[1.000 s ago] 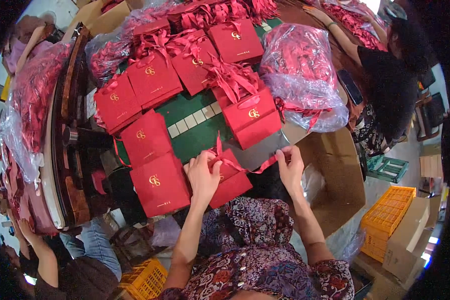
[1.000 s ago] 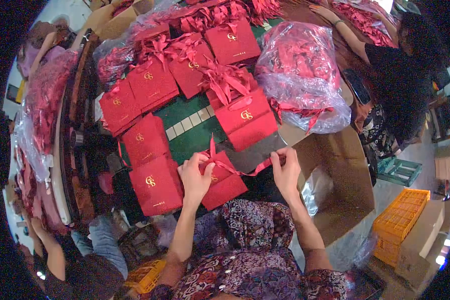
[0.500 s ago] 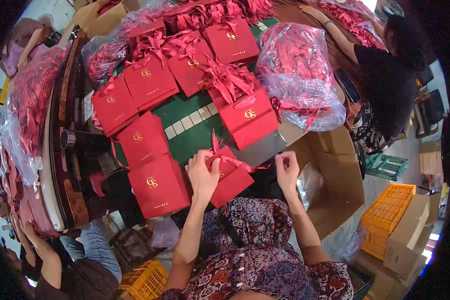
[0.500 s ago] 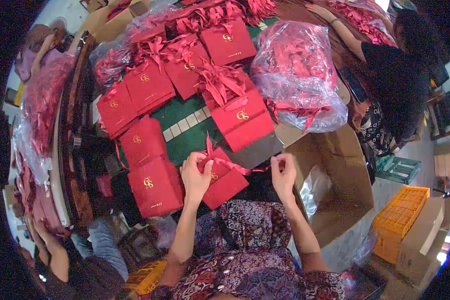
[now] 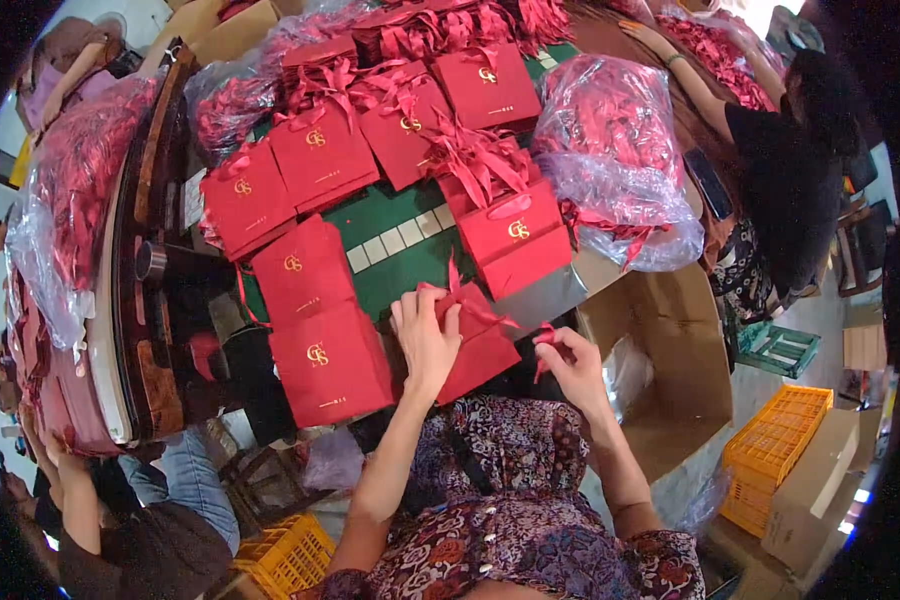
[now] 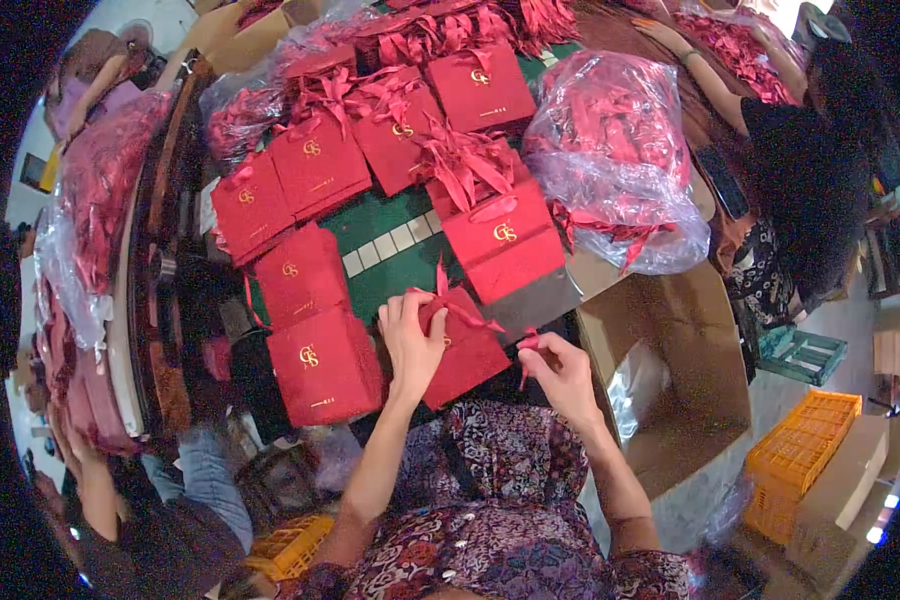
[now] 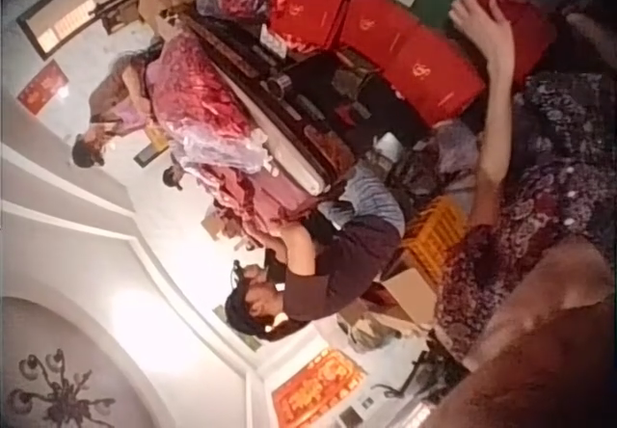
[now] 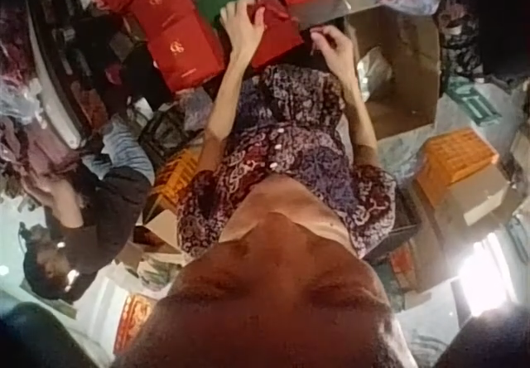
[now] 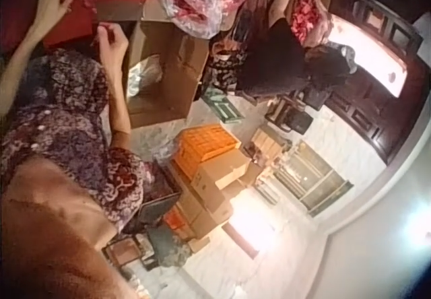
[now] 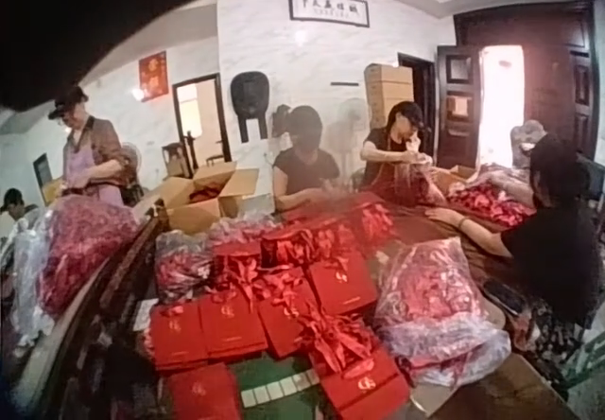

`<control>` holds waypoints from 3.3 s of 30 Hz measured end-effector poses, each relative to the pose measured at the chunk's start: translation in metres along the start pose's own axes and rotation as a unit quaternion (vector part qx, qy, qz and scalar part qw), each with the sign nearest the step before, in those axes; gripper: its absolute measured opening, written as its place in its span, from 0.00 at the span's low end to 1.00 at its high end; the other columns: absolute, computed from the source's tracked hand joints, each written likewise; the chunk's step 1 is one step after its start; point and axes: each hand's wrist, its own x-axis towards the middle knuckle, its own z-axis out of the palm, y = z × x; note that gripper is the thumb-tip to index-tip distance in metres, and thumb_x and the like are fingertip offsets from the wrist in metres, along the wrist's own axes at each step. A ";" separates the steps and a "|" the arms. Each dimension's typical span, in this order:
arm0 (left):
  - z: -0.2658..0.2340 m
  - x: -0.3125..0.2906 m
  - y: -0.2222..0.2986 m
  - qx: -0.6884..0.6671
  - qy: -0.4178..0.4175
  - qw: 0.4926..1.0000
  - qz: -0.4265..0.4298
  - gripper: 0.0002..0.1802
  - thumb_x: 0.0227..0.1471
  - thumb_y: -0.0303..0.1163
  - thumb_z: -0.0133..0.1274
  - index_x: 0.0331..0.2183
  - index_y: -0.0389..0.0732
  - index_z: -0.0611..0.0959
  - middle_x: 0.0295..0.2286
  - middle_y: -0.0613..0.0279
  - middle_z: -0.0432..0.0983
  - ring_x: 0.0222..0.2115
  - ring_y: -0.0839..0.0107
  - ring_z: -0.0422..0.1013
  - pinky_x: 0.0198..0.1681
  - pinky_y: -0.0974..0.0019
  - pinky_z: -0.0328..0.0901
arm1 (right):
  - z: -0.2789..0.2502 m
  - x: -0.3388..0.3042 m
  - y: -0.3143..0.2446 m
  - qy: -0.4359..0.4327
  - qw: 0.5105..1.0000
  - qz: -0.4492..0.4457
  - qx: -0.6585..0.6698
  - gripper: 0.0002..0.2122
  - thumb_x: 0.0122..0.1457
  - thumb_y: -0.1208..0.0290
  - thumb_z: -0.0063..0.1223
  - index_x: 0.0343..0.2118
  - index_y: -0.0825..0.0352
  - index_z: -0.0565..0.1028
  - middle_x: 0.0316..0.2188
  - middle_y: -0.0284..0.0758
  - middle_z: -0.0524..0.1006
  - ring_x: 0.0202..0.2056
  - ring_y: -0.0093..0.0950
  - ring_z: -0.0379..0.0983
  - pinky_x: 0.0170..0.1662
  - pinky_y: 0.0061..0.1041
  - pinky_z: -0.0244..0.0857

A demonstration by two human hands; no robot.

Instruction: The person attaches ribbon handles to small red gift bags by threading the ribbons and tying them by hand.

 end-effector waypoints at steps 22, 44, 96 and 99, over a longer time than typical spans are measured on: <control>-0.044 -0.072 0.018 -0.278 -0.117 0.945 -0.126 0.13 0.58 0.21 0.48 0.44 0.37 0.80 0.34 0.51 0.79 0.34 0.61 0.78 0.39 0.64 0.71 | 0.060 -0.002 -0.002 -0.031 0.998 -0.033 0.051 0.16 0.57 0.77 0.61 0.46 0.70 0.70 0.39 0.33 0.75 0.37 0.20 0.74 0.38 0.19 0.72; -0.030 -0.044 -0.003 0.059 -0.047 0.994 -0.074 0.32 0.50 0.18 0.51 0.57 0.30 0.64 0.54 0.40 0.60 0.54 0.42 0.56 0.59 0.48 0.54 | 0.081 0.025 -0.009 -0.024 0.916 -0.287 -0.281 0.06 0.52 0.76 0.60 0.32 0.65 0.75 0.27 0.38 0.77 0.31 0.39 0.75 0.34 0.35 0.66; -0.047 -0.034 0.016 -0.034 -0.024 0.999 -0.021 0.10 0.51 0.28 0.57 0.37 0.37 0.77 0.33 0.54 0.76 0.36 0.53 0.66 0.43 0.54 0.62 | 0.100 0.020 -0.031 -0.016 0.937 -0.264 -0.228 0.09 0.56 0.80 0.57 0.41 0.69 0.77 0.33 0.42 0.79 0.31 0.38 0.78 0.32 0.29 0.72; -0.047 -0.035 0.010 -0.022 -0.022 0.999 -0.015 0.11 0.49 0.27 0.58 0.37 0.37 0.77 0.33 0.54 0.76 0.36 0.53 0.66 0.42 0.54 0.62 | 0.091 0.021 -0.048 -0.015 0.935 -0.264 -0.238 0.07 0.55 0.79 0.58 0.38 0.68 0.78 0.31 0.41 0.77 0.31 0.40 0.76 0.33 0.32 0.70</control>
